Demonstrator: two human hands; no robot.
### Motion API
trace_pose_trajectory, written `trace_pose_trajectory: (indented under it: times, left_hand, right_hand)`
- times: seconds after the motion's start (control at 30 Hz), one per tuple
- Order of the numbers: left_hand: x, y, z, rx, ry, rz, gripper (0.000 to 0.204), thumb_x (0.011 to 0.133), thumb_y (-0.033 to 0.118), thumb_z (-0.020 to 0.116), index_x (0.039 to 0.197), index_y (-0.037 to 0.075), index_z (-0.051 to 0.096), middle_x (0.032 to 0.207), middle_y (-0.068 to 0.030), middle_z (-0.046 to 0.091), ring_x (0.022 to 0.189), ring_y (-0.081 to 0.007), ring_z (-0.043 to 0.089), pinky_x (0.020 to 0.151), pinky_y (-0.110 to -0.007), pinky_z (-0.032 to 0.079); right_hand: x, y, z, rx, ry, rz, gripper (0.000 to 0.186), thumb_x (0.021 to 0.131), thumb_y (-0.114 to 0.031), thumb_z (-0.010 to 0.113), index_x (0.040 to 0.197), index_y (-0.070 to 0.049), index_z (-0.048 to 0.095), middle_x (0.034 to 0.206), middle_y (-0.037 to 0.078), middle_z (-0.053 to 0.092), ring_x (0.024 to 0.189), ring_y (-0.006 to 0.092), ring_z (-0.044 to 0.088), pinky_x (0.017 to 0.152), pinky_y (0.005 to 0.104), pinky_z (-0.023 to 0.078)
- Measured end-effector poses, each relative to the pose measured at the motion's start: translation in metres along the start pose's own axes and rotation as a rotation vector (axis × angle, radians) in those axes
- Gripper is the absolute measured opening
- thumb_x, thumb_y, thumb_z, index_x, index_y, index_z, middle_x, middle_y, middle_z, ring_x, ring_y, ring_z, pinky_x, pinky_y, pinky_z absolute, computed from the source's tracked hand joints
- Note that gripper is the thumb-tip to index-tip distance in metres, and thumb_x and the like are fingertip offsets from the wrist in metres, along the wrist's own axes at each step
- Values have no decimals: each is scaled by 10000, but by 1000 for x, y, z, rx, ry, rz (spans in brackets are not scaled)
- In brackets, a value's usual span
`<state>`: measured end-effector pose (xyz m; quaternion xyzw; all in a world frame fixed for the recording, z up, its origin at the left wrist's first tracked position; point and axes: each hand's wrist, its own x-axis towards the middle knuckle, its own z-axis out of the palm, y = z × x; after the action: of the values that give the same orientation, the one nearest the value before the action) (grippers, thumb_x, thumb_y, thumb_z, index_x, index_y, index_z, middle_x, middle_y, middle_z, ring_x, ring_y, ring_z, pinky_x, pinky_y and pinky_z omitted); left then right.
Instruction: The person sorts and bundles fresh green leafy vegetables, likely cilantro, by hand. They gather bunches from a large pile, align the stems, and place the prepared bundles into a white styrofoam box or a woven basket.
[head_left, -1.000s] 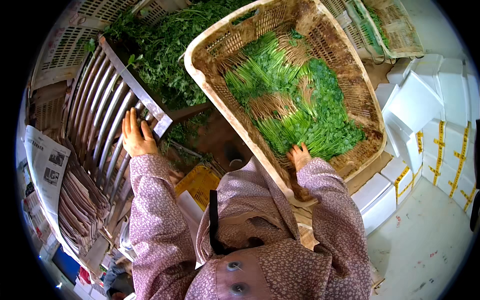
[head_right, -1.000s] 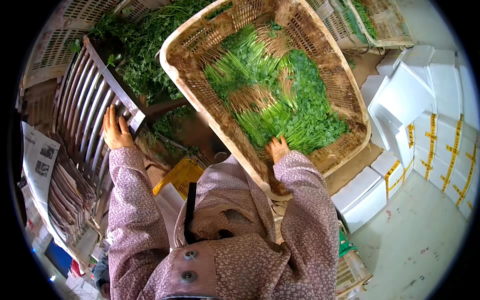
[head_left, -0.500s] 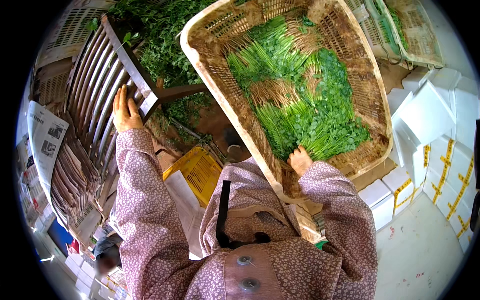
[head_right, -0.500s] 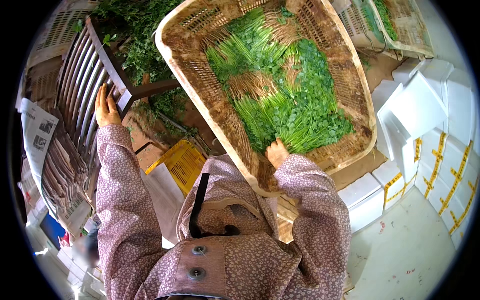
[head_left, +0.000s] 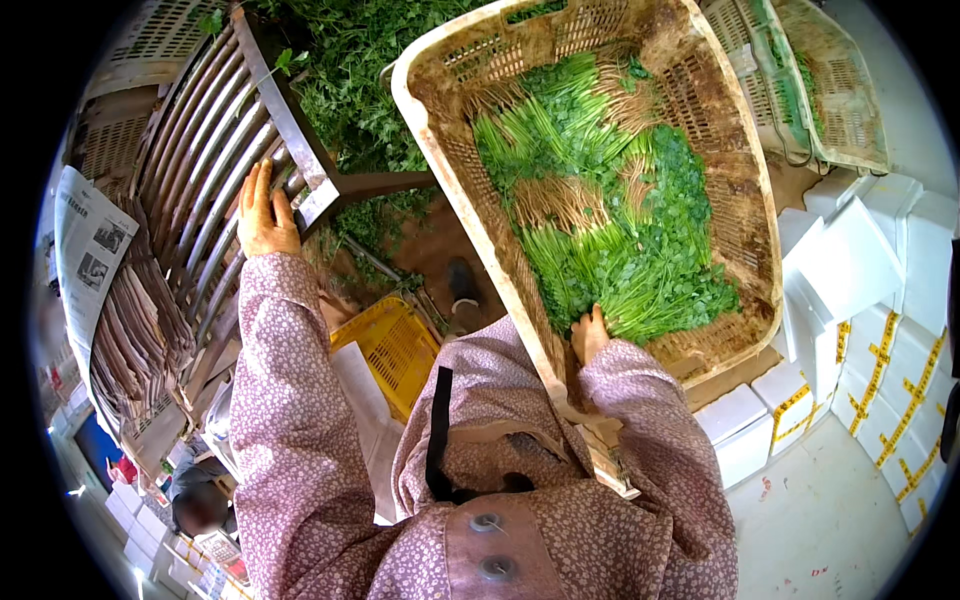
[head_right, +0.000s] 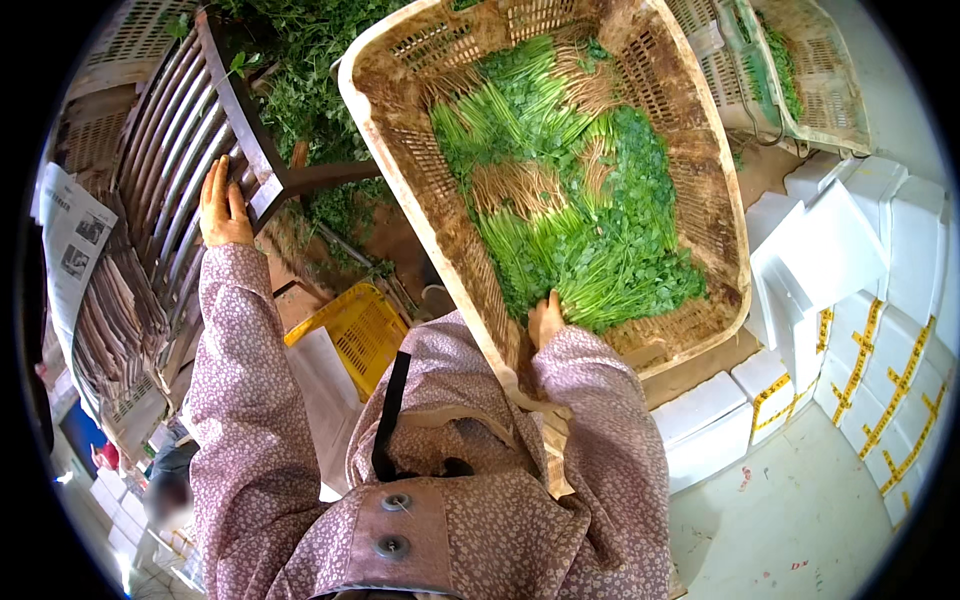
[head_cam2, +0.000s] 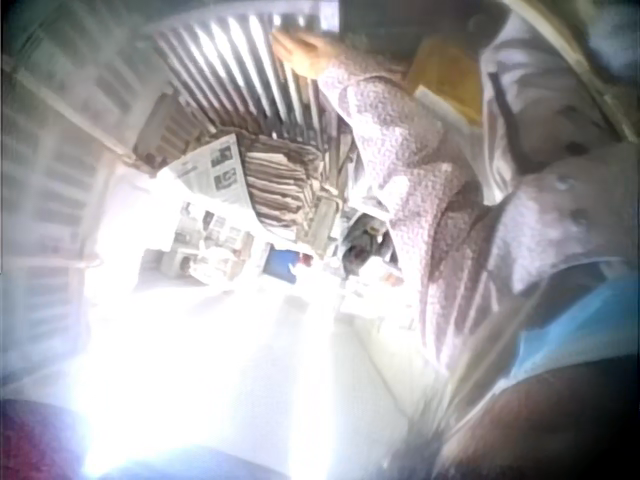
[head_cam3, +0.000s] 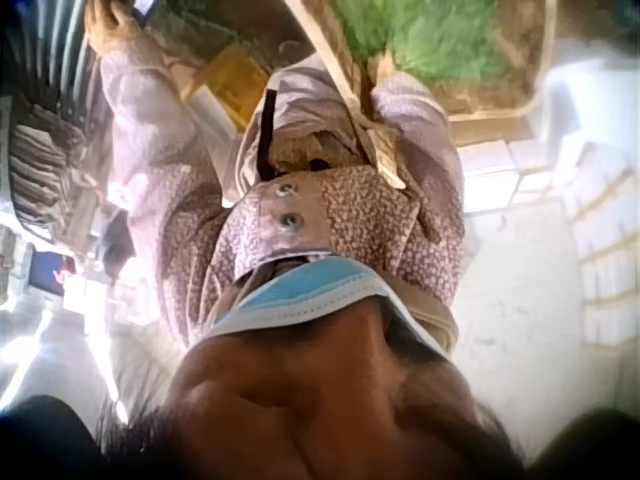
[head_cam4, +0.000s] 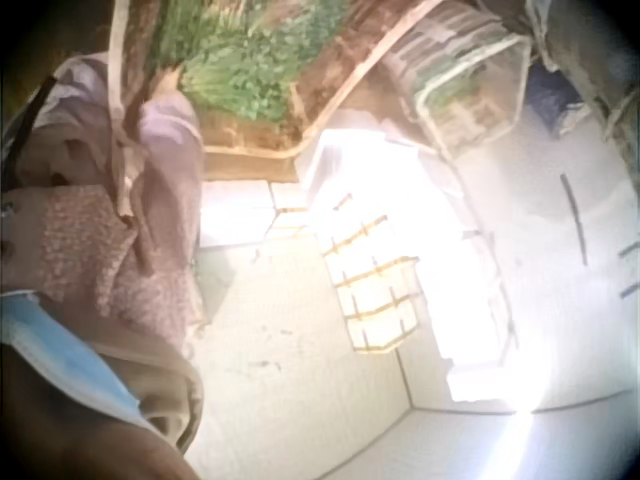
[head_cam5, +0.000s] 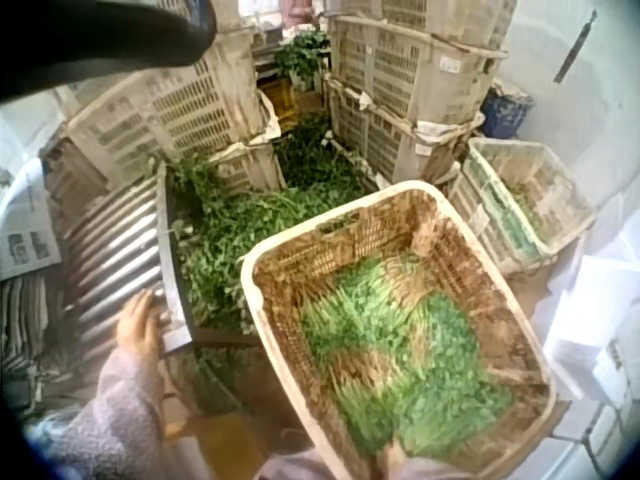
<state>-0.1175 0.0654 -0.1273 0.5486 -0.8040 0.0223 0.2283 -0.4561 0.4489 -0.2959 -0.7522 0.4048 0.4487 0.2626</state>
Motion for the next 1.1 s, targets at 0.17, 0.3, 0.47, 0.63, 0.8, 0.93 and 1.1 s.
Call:
trace_pose_trajectory:
  times: [0.17, 0.3, 0.47, 0.63, 0.8, 0.93, 1.1]
  left_hand:
    - [-2, 0, 1, 28, 16, 23, 383, 889, 93, 528, 1269, 100, 566, 1284, -150, 548, 1183, -321, 522, 997, -398, 426]
    - [3, 4, -2, 25, 9, 15, 404, 877, 80, 531, 1280, 103, 558, 1285, -153, 548, 1193, -317, 517, 1012, -390, 414]
    - [2, 10, -9, 37, 7, -22, 436, 854, 53, 563, 1287, 94, 551, 1290, -157, 544, 1204, -319, 509, 1023, -396, 406]
    - [0, 118, -13, -288, 57, 293, 455, 763, -108, 525, 1204, -5, 561, 1173, -201, 609, 1080, -347, 596, 964, -394, 487]
    - [-46, 273, 60, -594, -1166, 322, 398, 921, 144, 464, 1313, 82, 498, 1240, -160, 565, 1073, -284, 551, 930, -383, 447]
    - [-92, 355, 147, -163, -2043, 424, 518, 987, 408, 332, 1475, 243, 277, 1488, -88, 337, 1352, -309, 335, 1121, -460, 267]
    - [-154, 333, 245, -190, -2062, 38, 522, 972, 436, 392, 1433, 191, 371, 1440, -97, 398, 1304, -278, 397, 1085, -389, 326]
  right_hand:
    - [-22, 7, 36, 118, 371, 21, 160, 830, -172, 495, 869, -169, 650, 772, 18, 573, 949, 224, 519, 1023, 514, 282]
    - [11, -2, 38, 80, 156, -6, 245, 894, -205, 451, 1053, -238, 635, 968, -19, 593, 1041, 212, 503, 1042, 551, 231]
    - [5, -4, -1, -64, -47, -2, 329, 946, -272, 439, 1231, -266, 605, 1212, -40, 560, 1176, 226, 453, 1076, 573, 148]
    - [-2, -3, 31, -362, 77, -139, 291, 911, -156, 490, 1193, -187, 558, 1032, 13, 535, 914, 228, 504, 859, 465, 397]
    - [-63, 46, -4, -116, 148, -306, 191, 859, -200, 554, 1034, -184, 631, 944, 11, 570, 877, 204, 499, 900, 446, 364]
    - [-74, 48, 12, 5, 183, -252, 183, 859, -272, 556, 943, -210, 706, 971, -42, 645, 1049, 172, 492, 1085, 467, 232]
    - [-123, 97, -16, 614, 366, -218, 121, 715, -182, 674, 830, -163, 707, 880, 0, 677, 985, 176, 576, 1093, 414, 299]
